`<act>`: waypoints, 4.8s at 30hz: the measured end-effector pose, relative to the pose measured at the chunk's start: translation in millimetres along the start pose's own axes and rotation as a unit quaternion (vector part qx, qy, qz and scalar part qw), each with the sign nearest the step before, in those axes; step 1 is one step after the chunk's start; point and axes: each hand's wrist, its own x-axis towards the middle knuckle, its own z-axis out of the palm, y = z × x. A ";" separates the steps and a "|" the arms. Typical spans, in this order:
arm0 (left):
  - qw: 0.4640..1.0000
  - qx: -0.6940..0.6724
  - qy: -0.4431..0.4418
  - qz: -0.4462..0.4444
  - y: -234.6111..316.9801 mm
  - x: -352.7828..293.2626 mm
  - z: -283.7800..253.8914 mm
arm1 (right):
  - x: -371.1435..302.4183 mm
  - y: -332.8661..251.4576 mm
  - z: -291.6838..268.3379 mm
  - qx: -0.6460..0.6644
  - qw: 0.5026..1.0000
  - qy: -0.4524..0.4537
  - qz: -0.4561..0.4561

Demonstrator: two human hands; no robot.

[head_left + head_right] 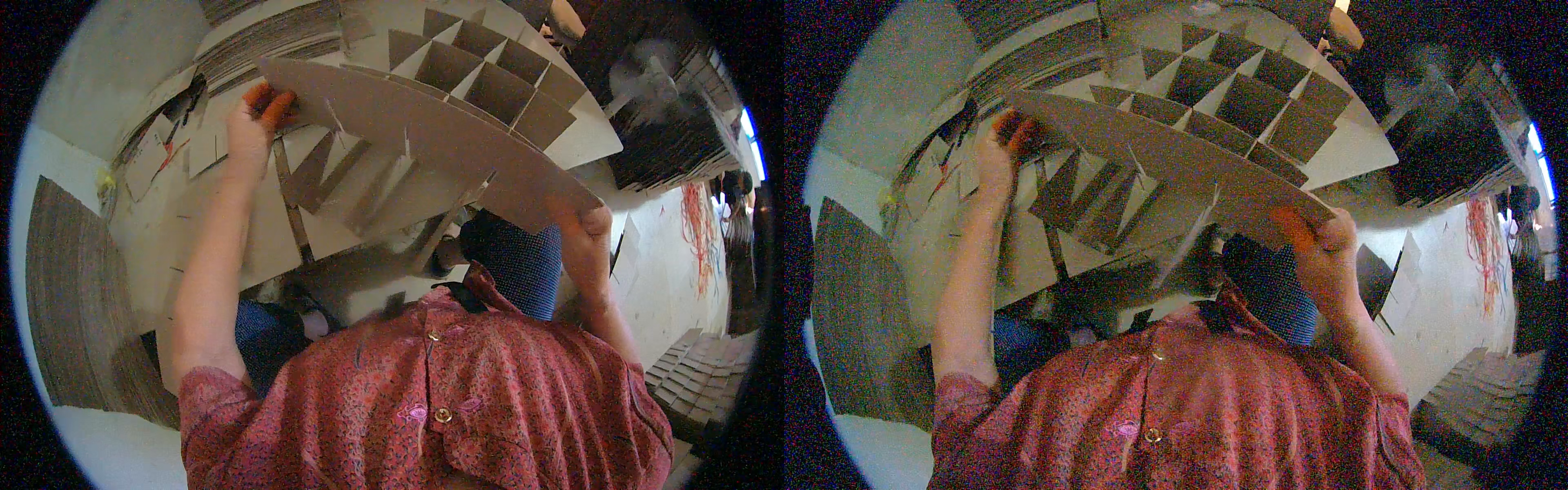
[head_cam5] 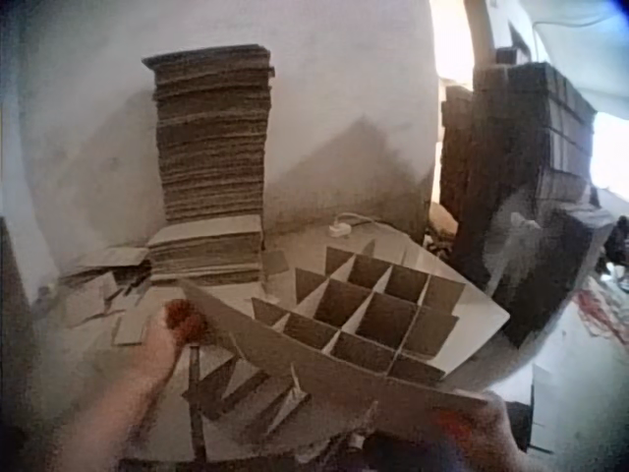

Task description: The person sits on the floor and uses an orange utility knife to cut and fold pre-scored cardboard sheets into multi-compartment dividers. They repeatedly score the cardboard, fold along the creases, and stack the finished units on the floor.

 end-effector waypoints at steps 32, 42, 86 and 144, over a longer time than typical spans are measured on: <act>0.994 0.069 0.069 -0.041 -35.8 -19.9 -8.0 | 14.2 -35.0 2.1 0.106 0.992 -0.074 0.014; 0.856 0.366 -0.348 0.114 82.0 -164.5 106.9 | 18.2 -31.8 1.2 0.115 0.990 -0.079 0.030; 0.929 -0.148 -0.331 -0.077 6.0 -118.5 149.6 | 32.9 3.1 55.0 0.089 0.968 -0.183 0.149; 0.824 0.559 -0.076 -0.063 -33.5 -38.1 -68.9 | 61.5 12.0 112.1 0.089 0.984 -0.024 -0.153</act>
